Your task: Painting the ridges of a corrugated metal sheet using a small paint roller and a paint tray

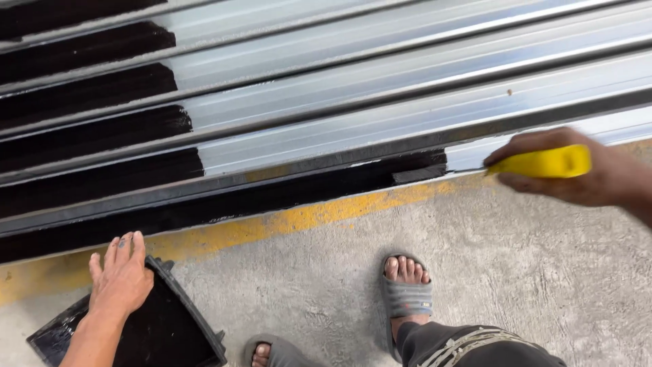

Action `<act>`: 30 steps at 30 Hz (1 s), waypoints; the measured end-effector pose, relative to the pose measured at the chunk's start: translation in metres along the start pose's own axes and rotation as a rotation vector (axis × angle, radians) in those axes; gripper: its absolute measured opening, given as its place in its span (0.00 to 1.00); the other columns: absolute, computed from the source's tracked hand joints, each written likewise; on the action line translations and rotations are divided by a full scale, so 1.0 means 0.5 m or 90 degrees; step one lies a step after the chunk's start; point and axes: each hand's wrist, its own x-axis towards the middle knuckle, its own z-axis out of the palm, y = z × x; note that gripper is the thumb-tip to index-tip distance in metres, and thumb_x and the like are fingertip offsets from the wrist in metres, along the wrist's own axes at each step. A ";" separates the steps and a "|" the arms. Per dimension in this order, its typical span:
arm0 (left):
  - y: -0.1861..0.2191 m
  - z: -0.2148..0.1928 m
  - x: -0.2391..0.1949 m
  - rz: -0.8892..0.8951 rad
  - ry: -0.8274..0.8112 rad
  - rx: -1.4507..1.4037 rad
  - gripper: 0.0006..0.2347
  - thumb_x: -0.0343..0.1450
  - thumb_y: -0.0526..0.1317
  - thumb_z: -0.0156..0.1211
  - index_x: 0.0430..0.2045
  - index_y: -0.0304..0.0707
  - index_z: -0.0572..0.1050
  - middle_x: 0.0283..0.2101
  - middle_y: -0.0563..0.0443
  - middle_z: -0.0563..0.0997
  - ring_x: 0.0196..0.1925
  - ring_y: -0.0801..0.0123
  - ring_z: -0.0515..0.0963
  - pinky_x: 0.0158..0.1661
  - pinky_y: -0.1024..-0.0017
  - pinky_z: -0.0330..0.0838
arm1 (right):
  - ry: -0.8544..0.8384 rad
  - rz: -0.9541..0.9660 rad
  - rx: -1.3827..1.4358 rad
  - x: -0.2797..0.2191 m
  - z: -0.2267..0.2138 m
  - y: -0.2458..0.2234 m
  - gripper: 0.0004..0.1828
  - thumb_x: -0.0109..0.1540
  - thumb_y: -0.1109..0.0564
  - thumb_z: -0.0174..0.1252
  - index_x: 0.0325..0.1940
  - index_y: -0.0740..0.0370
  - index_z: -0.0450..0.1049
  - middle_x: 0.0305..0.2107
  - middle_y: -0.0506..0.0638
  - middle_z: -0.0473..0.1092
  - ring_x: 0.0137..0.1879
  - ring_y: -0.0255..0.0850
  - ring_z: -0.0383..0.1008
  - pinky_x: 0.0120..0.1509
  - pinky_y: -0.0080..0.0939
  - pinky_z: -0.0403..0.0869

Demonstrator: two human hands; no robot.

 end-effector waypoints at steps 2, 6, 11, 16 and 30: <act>-0.012 0.010 0.007 0.001 0.006 0.036 0.35 0.70 0.39 0.45 0.75 0.46 0.40 0.79 0.50 0.44 0.82 0.57 0.39 0.74 0.44 0.34 | 0.040 -0.127 -0.002 0.012 0.043 0.014 0.20 0.54 0.45 0.66 0.48 0.54 0.82 0.38 0.43 0.85 0.38 0.35 0.88 0.42 0.35 0.84; -0.004 -0.004 -0.007 -0.010 0.007 0.010 0.36 0.69 0.37 0.46 0.75 0.45 0.39 0.80 0.50 0.42 0.81 0.57 0.39 0.74 0.45 0.33 | -0.033 -0.143 -0.044 -0.020 0.022 0.015 0.23 0.54 0.44 0.65 0.52 0.48 0.80 0.39 0.43 0.84 0.35 0.36 0.88 0.36 0.40 0.88; -0.007 0.009 0.006 -0.007 0.008 0.034 0.36 0.69 0.39 0.47 0.75 0.46 0.40 0.80 0.51 0.43 0.82 0.57 0.40 0.74 0.45 0.34 | -0.020 0.036 0.015 -0.017 0.017 0.030 0.24 0.52 0.49 0.69 0.53 0.48 0.83 0.44 0.41 0.86 0.45 0.36 0.89 0.46 0.39 0.88; 0.009 -0.030 -0.013 -0.018 -0.020 0.001 0.35 0.69 0.36 0.44 0.75 0.45 0.40 0.80 0.50 0.42 0.82 0.57 0.37 0.74 0.45 0.30 | 0.020 -0.091 -0.039 -0.055 0.010 0.019 0.22 0.52 0.45 0.67 0.51 0.47 0.83 0.38 0.40 0.85 0.37 0.35 0.89 0.42 0.38 0.85; 0.006 -0.024 -0.013 -0.015 -0.011 -0.012 0.33 0.71 0.36 0.43 0.75 0.44 0.42 0.79 0.49 0.45 0.82 0.57 0.39 0.75 0.45 0.30 | 0.113 -0.244 -0.018 -0.005 0.091 -0.179 0.23 0.55 0.44 0.65 0.48 0.58 0.79 0.36 0.47 0.82 0.32 0.35 0.86 0.34 0.33 0.86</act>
